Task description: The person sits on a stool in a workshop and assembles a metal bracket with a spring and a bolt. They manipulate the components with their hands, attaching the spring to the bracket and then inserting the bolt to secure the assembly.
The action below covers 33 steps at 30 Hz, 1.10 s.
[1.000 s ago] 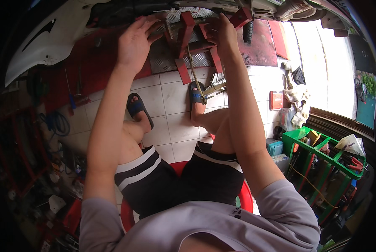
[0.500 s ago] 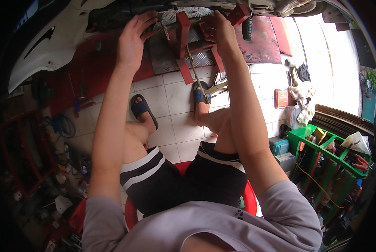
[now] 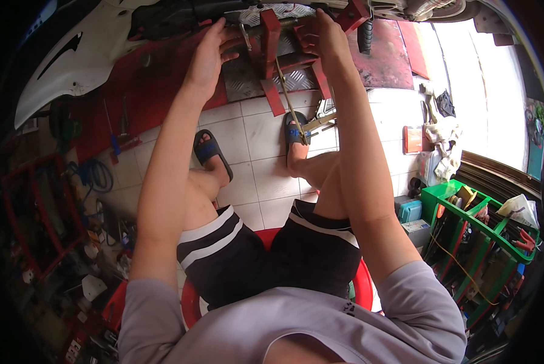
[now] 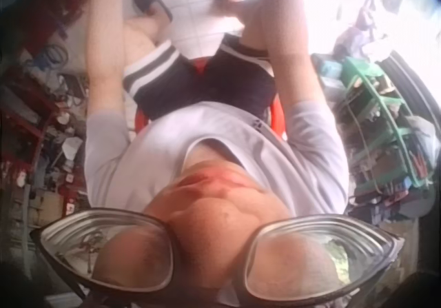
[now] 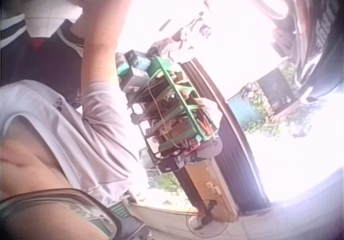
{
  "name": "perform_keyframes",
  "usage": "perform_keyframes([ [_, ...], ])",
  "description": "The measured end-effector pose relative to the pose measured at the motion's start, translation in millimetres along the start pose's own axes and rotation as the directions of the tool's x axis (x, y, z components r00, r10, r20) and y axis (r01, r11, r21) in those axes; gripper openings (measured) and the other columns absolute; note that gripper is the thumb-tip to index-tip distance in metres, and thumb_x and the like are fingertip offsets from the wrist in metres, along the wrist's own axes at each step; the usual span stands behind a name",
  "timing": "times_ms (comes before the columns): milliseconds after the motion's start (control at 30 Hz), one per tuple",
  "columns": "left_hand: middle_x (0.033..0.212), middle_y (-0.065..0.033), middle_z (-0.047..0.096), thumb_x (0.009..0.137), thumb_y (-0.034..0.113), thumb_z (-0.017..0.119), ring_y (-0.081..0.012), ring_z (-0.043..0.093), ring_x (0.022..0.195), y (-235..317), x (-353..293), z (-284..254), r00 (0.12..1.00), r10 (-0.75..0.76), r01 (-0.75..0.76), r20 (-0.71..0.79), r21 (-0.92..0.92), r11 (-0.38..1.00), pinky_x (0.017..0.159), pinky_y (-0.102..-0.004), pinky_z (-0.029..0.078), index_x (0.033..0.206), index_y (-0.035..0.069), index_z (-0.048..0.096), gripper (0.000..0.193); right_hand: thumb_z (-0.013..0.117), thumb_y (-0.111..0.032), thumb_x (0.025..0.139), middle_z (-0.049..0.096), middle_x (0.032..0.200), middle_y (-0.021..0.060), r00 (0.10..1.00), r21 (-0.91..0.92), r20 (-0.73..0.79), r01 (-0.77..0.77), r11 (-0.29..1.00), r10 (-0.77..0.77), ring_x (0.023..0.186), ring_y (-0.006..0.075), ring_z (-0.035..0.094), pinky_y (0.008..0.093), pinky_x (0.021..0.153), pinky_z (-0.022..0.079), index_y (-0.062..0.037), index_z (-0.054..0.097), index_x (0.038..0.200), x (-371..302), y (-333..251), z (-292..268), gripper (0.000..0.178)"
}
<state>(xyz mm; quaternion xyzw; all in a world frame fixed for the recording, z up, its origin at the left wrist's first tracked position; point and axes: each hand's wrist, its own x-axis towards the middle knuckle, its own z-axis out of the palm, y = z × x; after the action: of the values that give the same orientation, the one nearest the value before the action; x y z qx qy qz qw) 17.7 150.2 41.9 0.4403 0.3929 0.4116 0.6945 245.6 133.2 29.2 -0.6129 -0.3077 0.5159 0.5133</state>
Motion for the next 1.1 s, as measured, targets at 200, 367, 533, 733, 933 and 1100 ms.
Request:
perform_keyframes([
  [200,0.130,-0.0068,0.058,0.099,0.044,0.031,-0.0189,0.049,0.119,3.2,4.2,-10.8,0.996,0.092,-0.089,-0.012,0.137,0.987,0.102,-0.0370,0.035,0.131,0.006,0.054,0.054,0.038,-0.037,0.100,0.064,0.082,0.0066,0.999,0.023,0.028,0.016,1.000,-0.016,0.067,0.0147,0.057,0.0286,0.062,0.047,-0.0011,0.065,0.097,3.4,1.9,-3.5,0.045],
  [367,0.126,-0.0082,0.059,0.100,0.043,0.034,-0.0206,0.051,0.117,2.1,-2.3,-2.4,0.994,0.012,-0.001,0.109,-0.097,0.995,0.098,-0.0377,0.039,0.132,0.008,0.050,0.051,0.039,-0.037,0.099,0.065,0.083,0.0066,1.000,0.033,0.016,0.012,0.999,-0.013,0.069,0.0145,0.058,0.0287,0.062,0.047,-0.0011,0.065,0.097,4.2,3.2,-5.0,0.044],
  [533,0.126,-0.0074,0.059,0.100,0.042,0.034,-0.0184,0.051,0.118,7.5,-1.7,1.0,1.000,-0.002,0.002,-0.006,0.073,0.997,0.096,-0.0343,0.040,0.129,0.007,0.052,0.049,0.040,-0.037,0.099,0.065,0.084,0.0064,1.000,0.046,0.026,0.015,0.999,-0.016,0.069,0.0145,0.058,0.0288,0.063,0.047,-0.0010,0.064,0.096,9.3,7.0,-6.5,0.044],
  [733,0.131,-0.0077,0.057,0.100,0.042,0.032,-0.0166,0.050,0.119,12.5,-0.6,-0.3,0.948,0.255,-0.257,0.192,-0.013,0.966,0.096,-0.0338,0.038,0.129,0.005,0.054,0.051,0.043,-0.039,0.098,0.065,0.084,0.0063,0.998,0.020,0.056,0.023,1.000,-0.024,0.069,0.0143,0.058,0.0277,0.064,0.047,-0.0025,0.064,0.095,6.0,6.0,-6.5,0.043],
  [933,0.134,-0.0085,0.055,0.099,0.041,0.034,-0.0172,0.047,0.123,0.7,-2.5,1.1,0.993,-0.121,0.121,-0.009,0.050,0.991,0.100,-0.0354,0.035,0.123,0.005,0.059,0.050,0.057,-0.045,0.092,0.064,0.075,0.0039,0.992,-0.136,0.124,0.013,0.991,0.004,0.064,0.0131,0.058,0.0265,0.063,0.046,-0.0037,0.065,0.092,-8.2,-4.8,5.4,0.042],
  [1100,0.135,-0.0051,0.054,0.100,0.042,0.034,-0.0163,0.048,0.121,13.4,1.3,-6.8,0.963,0.241,-0.242,0.124,-0.005,0.970,0.100,-0.0349,0.036,0.125,0.006,0.058,0.050,0.062,-0.045,0.089,0.064,0.075,0.0037,0.991,-0.202,0.131,0.060,0.978,-0.034,0.065,0.0121,0.057,0.0264,0.064,0.046,-0.0030,0.066,0.094,-17.0,-14.0,8.7,0.043],
])
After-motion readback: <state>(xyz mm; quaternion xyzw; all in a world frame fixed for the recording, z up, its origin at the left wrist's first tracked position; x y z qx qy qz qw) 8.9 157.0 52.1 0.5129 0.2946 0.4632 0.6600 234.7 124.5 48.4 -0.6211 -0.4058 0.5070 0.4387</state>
